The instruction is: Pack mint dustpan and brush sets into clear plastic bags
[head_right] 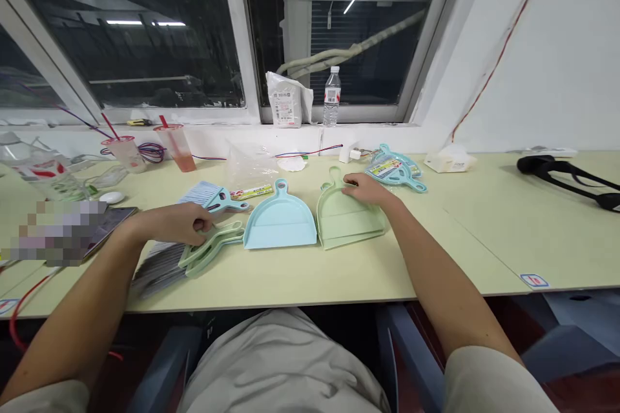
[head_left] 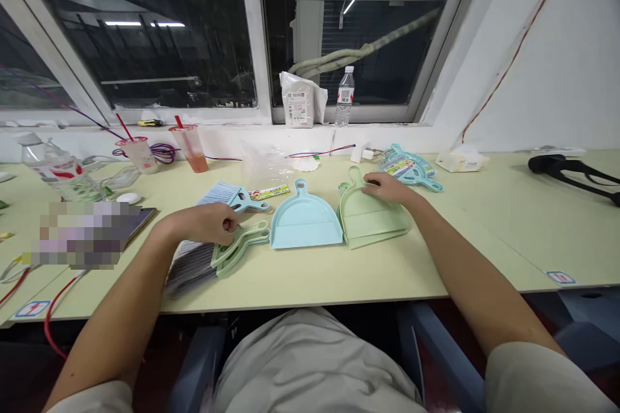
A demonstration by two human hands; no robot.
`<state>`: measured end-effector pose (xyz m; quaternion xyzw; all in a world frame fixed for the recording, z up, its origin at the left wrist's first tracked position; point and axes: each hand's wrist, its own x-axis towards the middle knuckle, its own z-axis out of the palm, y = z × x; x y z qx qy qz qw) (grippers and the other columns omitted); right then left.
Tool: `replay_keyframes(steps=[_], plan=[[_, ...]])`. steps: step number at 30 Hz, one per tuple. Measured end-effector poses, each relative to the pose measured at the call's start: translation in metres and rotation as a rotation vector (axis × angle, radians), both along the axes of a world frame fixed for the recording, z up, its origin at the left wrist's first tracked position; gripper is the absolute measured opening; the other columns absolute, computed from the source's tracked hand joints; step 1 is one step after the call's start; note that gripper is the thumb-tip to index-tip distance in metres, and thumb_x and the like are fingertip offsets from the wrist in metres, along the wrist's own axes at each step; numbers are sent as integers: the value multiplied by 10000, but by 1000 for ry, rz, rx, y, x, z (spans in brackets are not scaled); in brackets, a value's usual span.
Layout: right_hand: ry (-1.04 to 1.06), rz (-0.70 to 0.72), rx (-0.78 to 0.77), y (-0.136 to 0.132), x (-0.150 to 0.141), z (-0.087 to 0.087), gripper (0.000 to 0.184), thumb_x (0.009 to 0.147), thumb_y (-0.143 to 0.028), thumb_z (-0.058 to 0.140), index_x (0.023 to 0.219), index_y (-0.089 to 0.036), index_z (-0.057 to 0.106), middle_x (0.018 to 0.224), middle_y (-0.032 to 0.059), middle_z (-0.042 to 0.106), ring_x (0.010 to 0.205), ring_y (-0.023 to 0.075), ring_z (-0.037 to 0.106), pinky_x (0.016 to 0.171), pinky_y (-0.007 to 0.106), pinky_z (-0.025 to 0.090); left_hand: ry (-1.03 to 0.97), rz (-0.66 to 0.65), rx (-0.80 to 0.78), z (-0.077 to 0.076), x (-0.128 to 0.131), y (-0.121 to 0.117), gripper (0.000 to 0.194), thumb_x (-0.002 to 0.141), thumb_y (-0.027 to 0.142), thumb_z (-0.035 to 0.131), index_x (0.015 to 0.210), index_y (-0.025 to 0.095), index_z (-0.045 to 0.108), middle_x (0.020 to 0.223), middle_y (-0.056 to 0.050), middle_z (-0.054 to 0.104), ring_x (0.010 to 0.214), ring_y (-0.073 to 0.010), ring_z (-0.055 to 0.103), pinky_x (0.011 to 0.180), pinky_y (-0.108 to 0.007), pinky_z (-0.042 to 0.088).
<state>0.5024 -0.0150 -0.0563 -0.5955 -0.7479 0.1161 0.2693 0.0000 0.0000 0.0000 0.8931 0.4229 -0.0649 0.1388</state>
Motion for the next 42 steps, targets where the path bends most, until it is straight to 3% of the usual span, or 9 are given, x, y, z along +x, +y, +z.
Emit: replay_keyframes(steps=[4, 8, 11, 14, 20, 24, 33, 38, 42], plan=[[314, -27, -79, -15, 16, 19, 254, 804, -446, 699, 901, -220, 633, 910, 57, 680, 924, 272, 615, 824, 362, 496, -74, -17, 67, 21, -11, -4, 82, 683, 306, 606, 674, 225, 602, 666, -6, 527, 611, -162, 438, 568, -298, 306], [721, -59, -103, -27, 26, 35, 525, 737, -434, 763, 1205, -231, 641, 1023, 89, 743, 902, 300, 701, 804, 420, 560, -228, -21, 166, 53, -7, -18, 153, 755, 346, 570, 711, 212, 628, 696, -21, 571, 661, -172, 486, 633, -301, 368], [847, -65, -53, -29, 8, 41, 539, 710, -398, 779, 1202, -224, 647, 1028, 89, 761, 887, 299, 726, 792, 418, 574, -357, 11, 333, 72, 23, -38, 191, 758, 354, 557, 761, 199, 668, 771, -37, 631, 754, -202, 549, 681, -311, 391], [918, -91, -21, -28, -37, 39, 470, 701, -360, 783, 1133, -227, 658, 1025, 69, 767, 900, 295, 728, 796, 408, 580, -415, 67, 500, 79, 75, -62, 235, 795, 372, 562, 773, 176, 690, 749, -57, 631, 797, -246, 579, 679, -340, 377], [1127, 73, -69, -34, -120, 24, 441, 821, -594, 705, 1100, -255, 662, 1031, 35, 762, 1009, 291, 709, 871, 409, 571, -323, 28, 746, 51, 185, -80, 323, 864, 387, 577, 857, 113, 748, 803, -195, 688, 861, -326, 633, 687, -430, 395], [1139, 240, -72, -45, -137, 24, 565, 850, -724, 629, 1168, -258, 662, 1064, 40, 755, 1118, 291, 672, 936, 407, 545, -265, 17, 784, 30, 217, -69, 349, 910, 340, 534, 958, 78, 760, 886, -254, 707, 945, -351, 646, 706, -454, 414], [1100, 235, -125, -44, -136, 16, 439, 724, -486, 835, 1053, -236, 685, 945, 21, 747, 935, 239, 677, 784, 316, 519, -167, -14, 597, 23, 200, -60, 338, 972, 334, 445, 955, 134, 718, 897, -188, 725, 872, -316, 691, 685, -409, 442], [1074, 274, -167, -47, -135, 19, 370, 729, -419, 833, 994, -209, 683, 884, 19, 721, 801, 197, 639, 726, 296, 493, -434, 15, 706, 25, 180, -43, 255, 958, 344, 520, 1077, 169, 662, 1061, -142, 715, 1061, -303, 641, 852, -394, 478], [1024, 308, -160, -49, -137, 18, 335, 719, -429, 846, 896, -198, 681, 835, 13, 683, 769, 176, 602, 691, 277, 458, -597, -97, 323, 19, 172, -26, 277, 942, 427, 560, 979, 173, 664, 986, -91, 726, 907, -237, 650, 767, -336, 473]])
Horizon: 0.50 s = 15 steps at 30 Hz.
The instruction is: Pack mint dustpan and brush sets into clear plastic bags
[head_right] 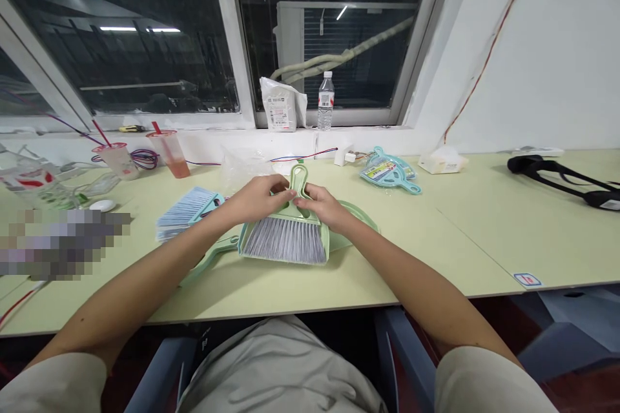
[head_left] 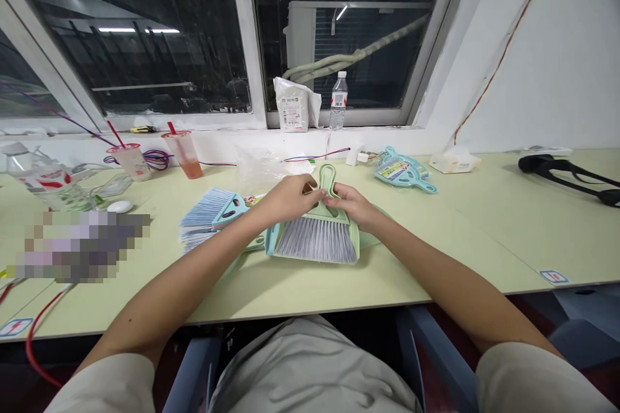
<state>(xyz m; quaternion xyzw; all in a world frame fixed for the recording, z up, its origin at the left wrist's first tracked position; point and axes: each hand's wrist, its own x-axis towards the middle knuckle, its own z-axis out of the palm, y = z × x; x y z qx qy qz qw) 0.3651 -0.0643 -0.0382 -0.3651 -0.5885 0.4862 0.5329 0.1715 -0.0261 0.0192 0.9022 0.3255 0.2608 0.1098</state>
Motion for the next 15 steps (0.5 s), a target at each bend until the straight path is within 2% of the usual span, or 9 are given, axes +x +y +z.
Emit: replay_keyframes(steps=[2, 6, 9, 12, 15], plan=[[-31, -10, 20, 1, -1, -1, 343, 710, -449, 853, 854, -191, 680, 811, 12, 663, 751, 166, 578, 678, 270, 441, -25, -77, -112, -5, -1, 3, 260, 947, 404, 542, 845, 186, 641, 839, -44, 700, 762, -194, 616, 684, -310, 432], [-43, -29, 38, 3, -2, -1, 356, 696, -467, 856, 797, -184, 665, 741, 1, 612, 691, 148, 523, 634, 264, 408, -127, -49, -36, -17, 3, 0, 239, 933, 340, 550, 736, 204, 539, 670, 11, 580, 643, -157, 498, 602, -294, 332], [-40, -50, 48, 2, -3, 0, 338, 690, -446, 852, 757, -183, 652, 710, -3, 588, 670, 142, 505, 617, 265, 394, -157, -39, -19, -22, 7, -2, 242, 933, 326, 547, 726, 210, 501, 649, 21, 545, 626, -149, 463, 589, -290, 306], [-44, -82, 56, 1, -2, 2, 307, 687, -411, 849, 739, -181, 653, 700, -2, 599, 667, 142, 518, 617, 263, 402, -164, -58, -35, -16, 6, 0, 248, 926, 347, 560, 727, 206, 516, 664, 16, 569, 638, -150, 483, 597, -284, 325], [-8, -123, 21, 2, 5, 5, 276, 689, -369, 845, 821, -176, 697, 752, 14, 666, 694, 159, 585, 641, 266, 444, -61, -95, -77, 3, -10, 12, 320, 946, 406, 523, 710, 196, 574, 666, -4, 597, 635, -156, 511, 591, -283, 348]])
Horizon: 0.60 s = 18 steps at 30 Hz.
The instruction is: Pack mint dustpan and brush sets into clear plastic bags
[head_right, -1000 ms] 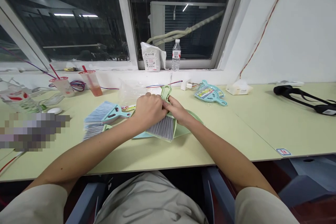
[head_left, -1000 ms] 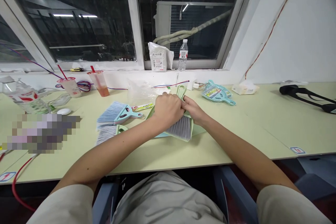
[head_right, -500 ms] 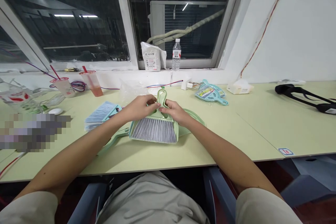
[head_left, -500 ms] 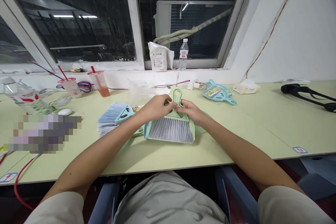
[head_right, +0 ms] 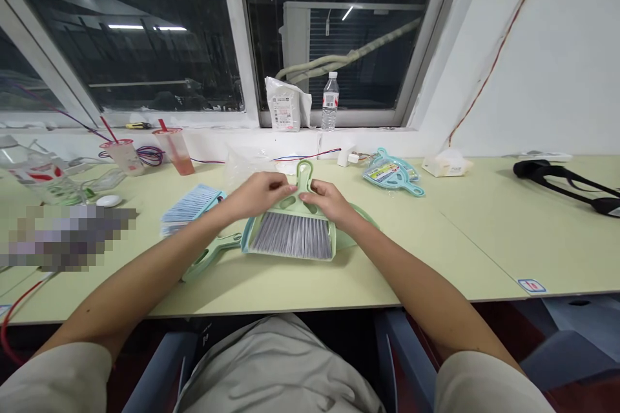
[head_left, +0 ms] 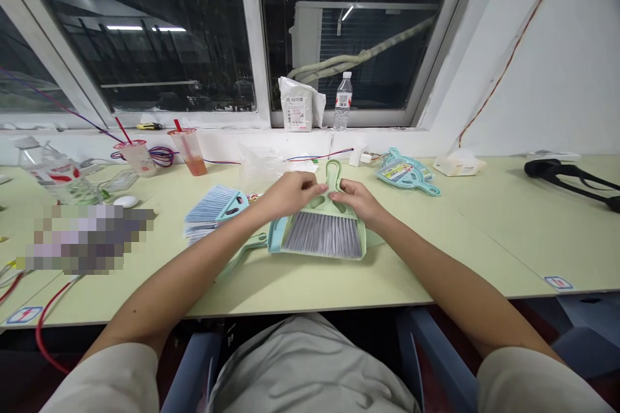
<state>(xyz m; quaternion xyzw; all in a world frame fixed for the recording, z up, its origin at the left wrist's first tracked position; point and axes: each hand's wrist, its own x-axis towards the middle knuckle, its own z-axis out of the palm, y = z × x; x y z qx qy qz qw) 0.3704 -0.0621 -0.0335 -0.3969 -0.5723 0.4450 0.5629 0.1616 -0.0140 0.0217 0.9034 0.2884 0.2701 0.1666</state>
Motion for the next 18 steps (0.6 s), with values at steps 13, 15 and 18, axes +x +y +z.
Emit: replay_keyframes(steps=[13, 15, 18], plan=[[357, -348, -270, 35, 46, -9, 81, 791, -96, 643, 822, -171, 651, 666, 12, 699, 568, 167, 634, 568, 275, 535, 888, 324, 112, -14, -49, 94, 302, 872, 260, 576, 1069, 142, 772, 1134, -184, 746, 958, -272, 710, 794, -318, 525], [355, -345, -291, 35, 45, -10, 88, 812, -86, 622, 831, -166, 651, 656, 15, 699, 542, 163, 624, 557, 276, 541, 973, 302, 175, -25, -39, 98, 337, 865, 243, 599, 1140, 119, 749, 1191, -217, 721, 1029, -304, 705, 831, -344, 535], [352, -332, -322, 33, 42, -9, 90, 827, -82, 609, 839, -163, 648, 655, 19, 704, 520, 161, 619, 554, 282, 551, 1006, 300, 188, -39, -29, 105, 373, 843, 232, 646, 1180, 95, 730, 1201, -242, 709, 1043, -338, 706, 841, -379, 547]])
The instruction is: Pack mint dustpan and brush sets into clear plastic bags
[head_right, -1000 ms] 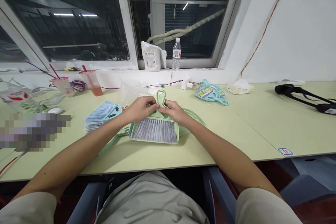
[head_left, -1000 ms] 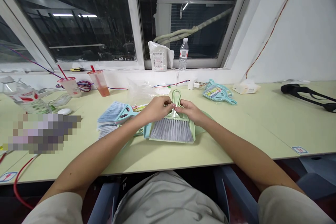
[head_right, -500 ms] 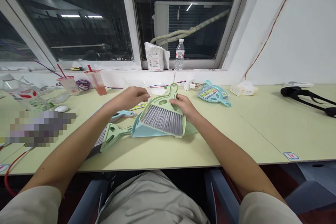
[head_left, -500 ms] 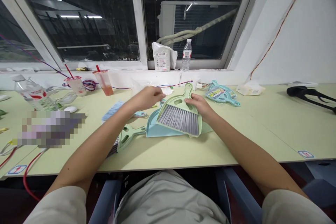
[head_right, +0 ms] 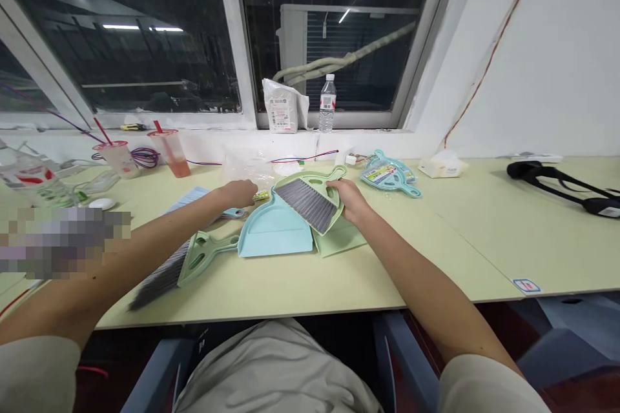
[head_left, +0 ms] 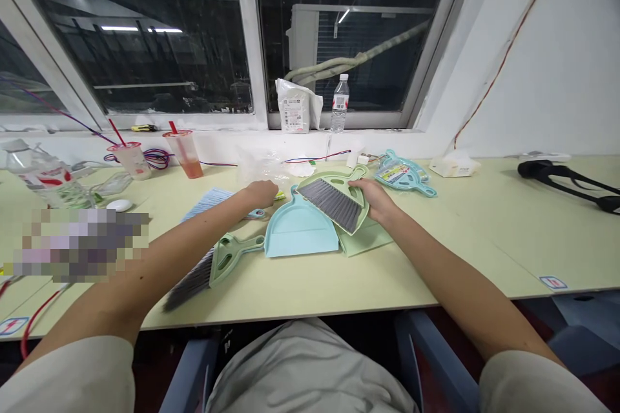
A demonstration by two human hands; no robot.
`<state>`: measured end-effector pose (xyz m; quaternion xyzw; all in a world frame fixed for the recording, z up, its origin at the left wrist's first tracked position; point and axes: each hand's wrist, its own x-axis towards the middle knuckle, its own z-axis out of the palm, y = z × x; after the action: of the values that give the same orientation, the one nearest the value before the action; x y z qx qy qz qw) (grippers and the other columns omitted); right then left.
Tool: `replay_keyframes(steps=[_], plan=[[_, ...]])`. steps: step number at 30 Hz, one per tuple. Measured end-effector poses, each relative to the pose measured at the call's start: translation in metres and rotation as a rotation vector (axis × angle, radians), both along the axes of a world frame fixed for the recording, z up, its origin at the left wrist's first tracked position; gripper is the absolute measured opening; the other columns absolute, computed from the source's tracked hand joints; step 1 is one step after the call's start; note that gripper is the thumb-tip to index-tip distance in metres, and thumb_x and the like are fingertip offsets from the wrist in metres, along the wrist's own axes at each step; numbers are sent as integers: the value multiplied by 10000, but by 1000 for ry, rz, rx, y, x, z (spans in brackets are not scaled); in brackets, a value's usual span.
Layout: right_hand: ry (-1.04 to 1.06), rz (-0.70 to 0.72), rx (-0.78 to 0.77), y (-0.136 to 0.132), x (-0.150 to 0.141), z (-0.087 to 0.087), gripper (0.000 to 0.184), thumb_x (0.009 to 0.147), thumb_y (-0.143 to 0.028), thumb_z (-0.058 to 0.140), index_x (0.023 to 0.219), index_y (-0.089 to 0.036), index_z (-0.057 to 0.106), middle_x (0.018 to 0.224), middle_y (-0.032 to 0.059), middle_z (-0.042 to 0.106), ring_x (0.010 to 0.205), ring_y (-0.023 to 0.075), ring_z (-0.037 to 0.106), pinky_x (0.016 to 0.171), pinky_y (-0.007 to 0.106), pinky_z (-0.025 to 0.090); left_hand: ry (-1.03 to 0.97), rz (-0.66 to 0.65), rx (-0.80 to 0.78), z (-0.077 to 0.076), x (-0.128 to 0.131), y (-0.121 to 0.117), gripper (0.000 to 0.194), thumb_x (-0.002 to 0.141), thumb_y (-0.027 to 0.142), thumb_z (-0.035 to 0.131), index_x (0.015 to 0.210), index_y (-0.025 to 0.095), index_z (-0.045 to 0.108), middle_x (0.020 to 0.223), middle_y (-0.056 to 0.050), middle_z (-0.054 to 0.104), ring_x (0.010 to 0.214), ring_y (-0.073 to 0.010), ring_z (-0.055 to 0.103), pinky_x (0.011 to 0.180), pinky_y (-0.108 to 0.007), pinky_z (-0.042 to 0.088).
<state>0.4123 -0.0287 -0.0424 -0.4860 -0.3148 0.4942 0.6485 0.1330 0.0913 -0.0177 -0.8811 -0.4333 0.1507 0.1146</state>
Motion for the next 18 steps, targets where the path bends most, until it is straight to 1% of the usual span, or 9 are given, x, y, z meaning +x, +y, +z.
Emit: replay_keyframes(steps=[3, 6, 11, 13, 15, 18], plan=[[9, 12, -26, -1, -2, 1, 96, 823, -76, 610, 845, -164, 640, 654, 20, 703, 531, 168, 636, 568, 289, 562, -10, -7, -1, -11, 1, 8, 358, 827, 210, 663, 1154, 79, 731, 1189, -257, 707, 1057, -359, 701, 839, -397, 546], [12, 15, -36, -2, -4, 0, 103, 817, -72, 616, 857, -162, 645, 673, 28, 714, 557, 177, 657, 581, 294, 568, -29, -15, 14, -19, -4, 13, 327, 799, 169, 675, 1107, 77, 734, 1153, -262, 713, 1038, -357, 703, 828, -392, 534], [6, 20, -30, -2, -5, -1, 109, 806, -67, 616, 858, -152, 660, 692, 42, 724, 573, 190, 662, 578, 317, 569, -92, -21, 34, -27, -10, 14, 275, 752, 149, 710, 1019, 94, 743, 1100, -249, 720, 1013, -348, 700, 817, -377, 506], [2, 18, -29, -1, -4, -1, 110, 797, -71, 627, 860, -156, 658, 684, 38, 720, 573, 189, 661, 576, 312, 565, -155, 3, 54, -27, -9, 12, 241, 747, 176, 725, 979, 113, 748, 1080, -239, 724, 1009, -344, 700, 819, -371, 496], [0, 18, -31, -1, -3, -1, 107, 795, -74, 631, 859, -157, 655, 676, 36, 714, 564, 185, 654, 569, 307, 560, -214, 44, 103, -23, -8, 10, 216, 784, 211, 697, 975, 122, 746, 1082, -238, 723, 1014, -347, 699, 822, -374, 488], [5, 24, -34, 0, -1, -2, 97, 804, -79, 620, 859, -152, 652, 670, 36, 708, 543, 181, 636, 554, 309, 553, -284, 118, 206, -8, -9, 1, 262, 895, 241, 551, 1038, 112, 728, 1081, -245, 720, 1005, -352, 695, 810, -393, 481]])
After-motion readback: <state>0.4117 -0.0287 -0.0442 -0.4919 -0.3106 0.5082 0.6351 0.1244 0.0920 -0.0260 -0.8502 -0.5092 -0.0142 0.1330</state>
